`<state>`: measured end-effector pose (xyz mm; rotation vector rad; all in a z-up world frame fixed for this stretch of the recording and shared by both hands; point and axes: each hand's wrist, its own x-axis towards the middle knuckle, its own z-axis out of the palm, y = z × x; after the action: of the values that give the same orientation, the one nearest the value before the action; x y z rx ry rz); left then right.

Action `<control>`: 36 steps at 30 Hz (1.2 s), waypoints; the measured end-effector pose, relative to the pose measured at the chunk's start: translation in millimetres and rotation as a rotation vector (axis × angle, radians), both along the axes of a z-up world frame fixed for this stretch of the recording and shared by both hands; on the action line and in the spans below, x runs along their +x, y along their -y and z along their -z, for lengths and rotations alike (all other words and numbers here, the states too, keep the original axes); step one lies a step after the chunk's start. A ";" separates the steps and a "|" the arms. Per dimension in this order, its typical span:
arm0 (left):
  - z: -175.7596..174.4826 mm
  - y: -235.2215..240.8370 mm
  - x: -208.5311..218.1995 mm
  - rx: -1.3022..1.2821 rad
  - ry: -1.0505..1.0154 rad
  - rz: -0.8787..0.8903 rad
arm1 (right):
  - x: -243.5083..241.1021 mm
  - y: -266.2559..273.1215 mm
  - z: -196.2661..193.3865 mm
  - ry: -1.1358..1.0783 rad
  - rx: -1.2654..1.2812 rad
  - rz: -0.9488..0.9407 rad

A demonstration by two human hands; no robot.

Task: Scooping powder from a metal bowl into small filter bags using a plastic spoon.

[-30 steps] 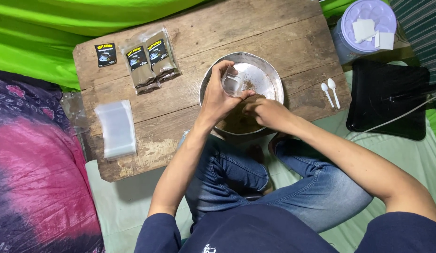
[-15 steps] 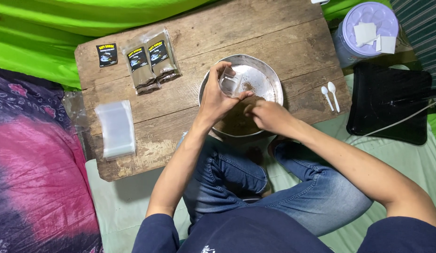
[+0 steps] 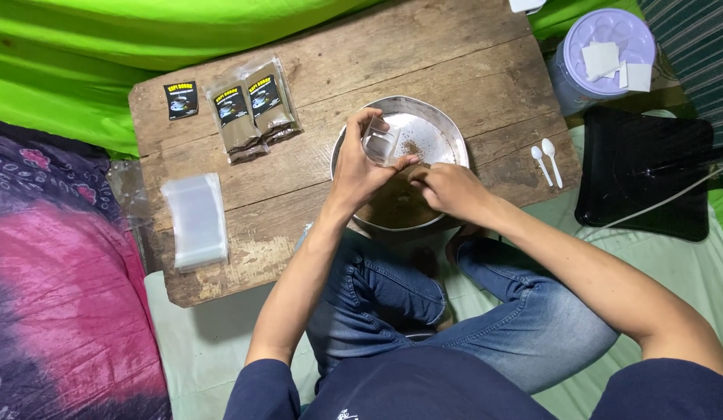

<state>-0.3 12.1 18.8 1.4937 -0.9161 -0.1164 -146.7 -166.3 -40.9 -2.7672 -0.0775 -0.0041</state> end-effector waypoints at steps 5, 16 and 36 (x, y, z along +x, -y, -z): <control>0.6 2.4 -0.3 -0.020 0.013 0.003 | 4.4 -17.2 -26.4 -0.166 -0.026 -0.014; -3.9 -1.8 1.7 -0.074 -0.007 0.002 | 7.3 0.4 0.1 0.076 -0.075 -0.084; -0.4 -3.6 1.5 -0.065 -0.020 0.003 | 11.3 0.9 -18.5 -0.061 -0.033 0.014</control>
<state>1.1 15.7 19.2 1.4293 -0.8976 -0.1028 -135.4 -167.2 -22.4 -2.7983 -0.0430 0.0784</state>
